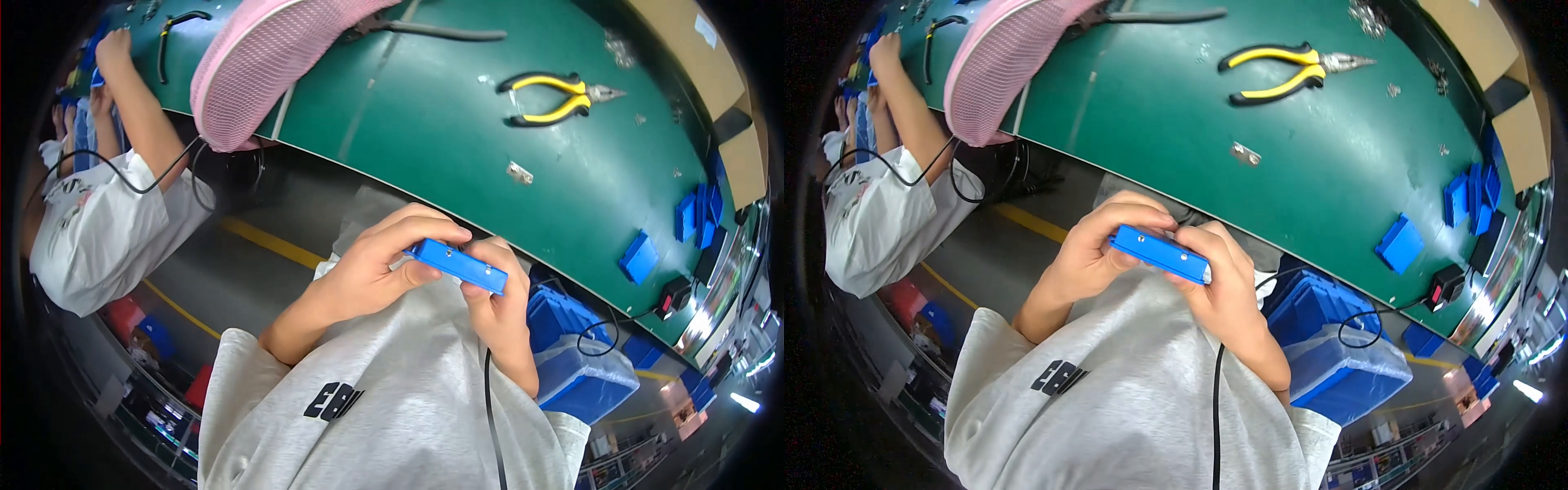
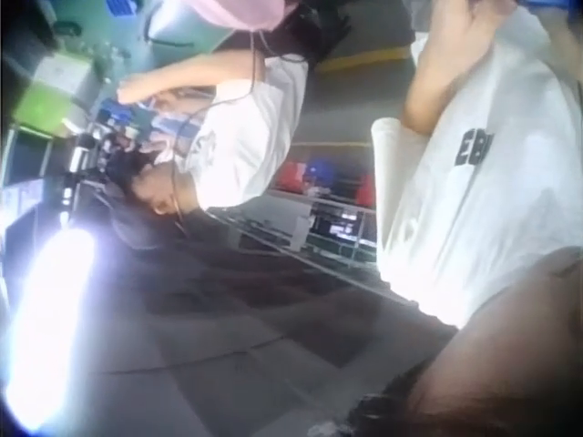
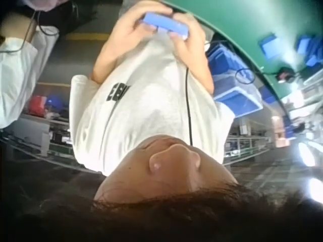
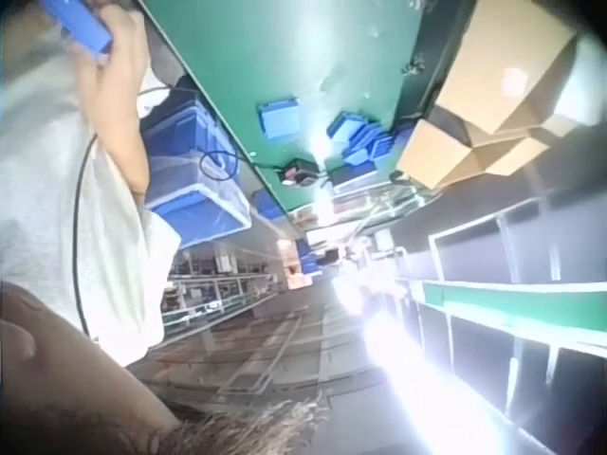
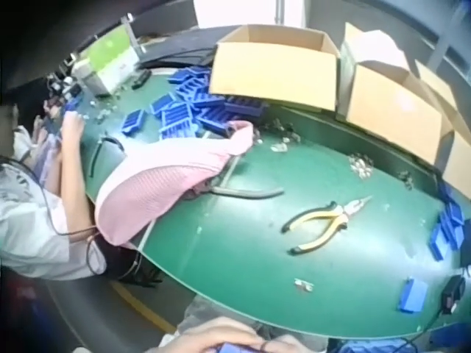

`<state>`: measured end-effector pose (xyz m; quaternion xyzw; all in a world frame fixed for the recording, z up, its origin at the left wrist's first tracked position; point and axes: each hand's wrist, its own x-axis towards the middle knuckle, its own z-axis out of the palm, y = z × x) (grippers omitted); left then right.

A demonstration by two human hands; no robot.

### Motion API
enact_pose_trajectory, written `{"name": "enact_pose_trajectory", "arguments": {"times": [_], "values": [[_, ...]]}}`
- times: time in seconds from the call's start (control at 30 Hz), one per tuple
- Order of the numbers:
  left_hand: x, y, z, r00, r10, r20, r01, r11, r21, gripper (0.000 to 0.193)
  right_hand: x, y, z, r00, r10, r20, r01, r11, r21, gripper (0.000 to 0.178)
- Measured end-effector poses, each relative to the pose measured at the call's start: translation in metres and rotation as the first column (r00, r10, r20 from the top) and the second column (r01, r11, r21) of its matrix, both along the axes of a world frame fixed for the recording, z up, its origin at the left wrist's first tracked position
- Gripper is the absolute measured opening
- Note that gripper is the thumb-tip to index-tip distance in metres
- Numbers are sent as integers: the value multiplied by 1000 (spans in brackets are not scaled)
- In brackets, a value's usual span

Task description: The person assembles metal contacts into blue plastic battery holders by hand at a factory workbench.

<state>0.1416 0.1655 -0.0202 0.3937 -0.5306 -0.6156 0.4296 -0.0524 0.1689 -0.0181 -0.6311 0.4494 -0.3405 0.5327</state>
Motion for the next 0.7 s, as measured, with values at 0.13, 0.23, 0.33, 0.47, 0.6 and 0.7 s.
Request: {"name": "enact_pose_trajectory", "arguments": {"times": [0.13,0.23,0.33,0.47,0.6,0.7], "values": [[14,-6,10,997,62,37,-62,998,-17,41,5,-21,5,998,56,-20,-58,991,-121,41],[35,-1,28,984,176,14,-177,983,44,29,9,-27,3,976,87,199,-76,995,-60,62],[76,-20,47,935,348,67,-333,927,-172,34,5,-45,-2,944,51,325,-58,998,12,73],[149,-25,74,664,745,60,-683,637,-357,33,-2,-45,-19,953,-5,303,6,1000,-1,65],[216,-61,67,463,886,9,-824,434,-364,34,-4,-41,-29,918,-65,391,108,990,-89,57],[253,-92,46,447,893,56,-835,439,-331,39,-4,-51,-32,904,-62,422,116,988,-102,58]]}}
